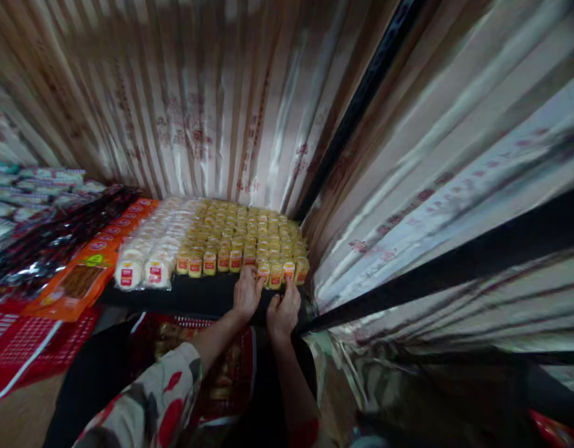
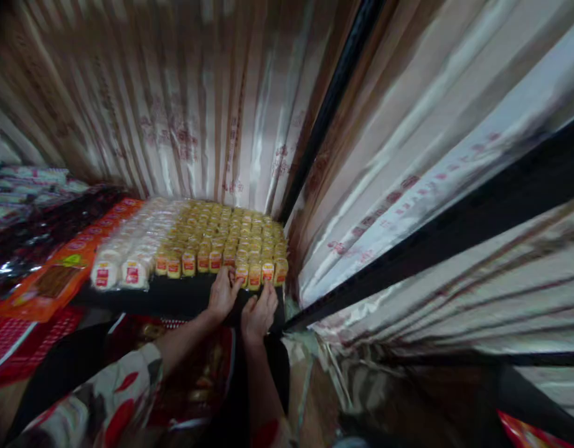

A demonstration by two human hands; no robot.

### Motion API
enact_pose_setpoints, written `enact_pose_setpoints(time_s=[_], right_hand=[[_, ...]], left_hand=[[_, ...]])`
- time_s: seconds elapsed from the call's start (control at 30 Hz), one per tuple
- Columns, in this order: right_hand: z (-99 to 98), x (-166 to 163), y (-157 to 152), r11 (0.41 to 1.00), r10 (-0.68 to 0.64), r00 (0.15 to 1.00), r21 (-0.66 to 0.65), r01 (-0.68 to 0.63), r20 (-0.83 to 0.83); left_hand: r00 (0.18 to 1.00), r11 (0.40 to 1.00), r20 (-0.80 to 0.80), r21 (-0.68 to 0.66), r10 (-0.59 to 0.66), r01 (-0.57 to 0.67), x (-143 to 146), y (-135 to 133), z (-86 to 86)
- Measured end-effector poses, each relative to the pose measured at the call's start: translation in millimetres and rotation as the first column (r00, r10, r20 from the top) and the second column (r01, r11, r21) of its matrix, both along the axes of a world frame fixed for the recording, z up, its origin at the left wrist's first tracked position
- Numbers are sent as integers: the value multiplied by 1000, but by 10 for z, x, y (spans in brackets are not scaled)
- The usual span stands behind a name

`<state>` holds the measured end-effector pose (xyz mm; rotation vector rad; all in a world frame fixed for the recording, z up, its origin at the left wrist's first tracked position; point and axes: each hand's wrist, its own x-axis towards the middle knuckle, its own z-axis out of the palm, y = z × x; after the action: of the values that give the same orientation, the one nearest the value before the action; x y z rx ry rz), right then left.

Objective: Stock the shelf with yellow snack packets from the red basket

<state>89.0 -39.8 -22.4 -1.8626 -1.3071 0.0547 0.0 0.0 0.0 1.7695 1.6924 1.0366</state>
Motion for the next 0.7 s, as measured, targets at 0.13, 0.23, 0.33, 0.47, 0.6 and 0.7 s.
enact_pose_setpoints(time_s=[0.13,0.23,0.33,0.47,0.6,0.7], right_hand=[[-1,23,-41,999,35,999,40,-34,-28],[-8,24,-28,998,68,998,8,-68,-7],[-17,15,-4,996,59,998,-67,-58,12],[-17,1,-6,993,52,998,-105,-49,22],[-6,-5,-34,997,38,999,-70,-38,6],[-3,-6,-54,999,43,999,13,-43,8]], left_hand=[[1000,1000,-11,15,-17,17,25,7,-72],[1000,999,-6,44,-29,29,42,20,-116],[1000,999,5,48,-20,20,51,36,-132],[999,999,26,30,-21,20,36,30,-102],[999,999,38,28,-34,33,-13,-10,-65],[997,998,55,47,-46,44,-72,-36,-63]])
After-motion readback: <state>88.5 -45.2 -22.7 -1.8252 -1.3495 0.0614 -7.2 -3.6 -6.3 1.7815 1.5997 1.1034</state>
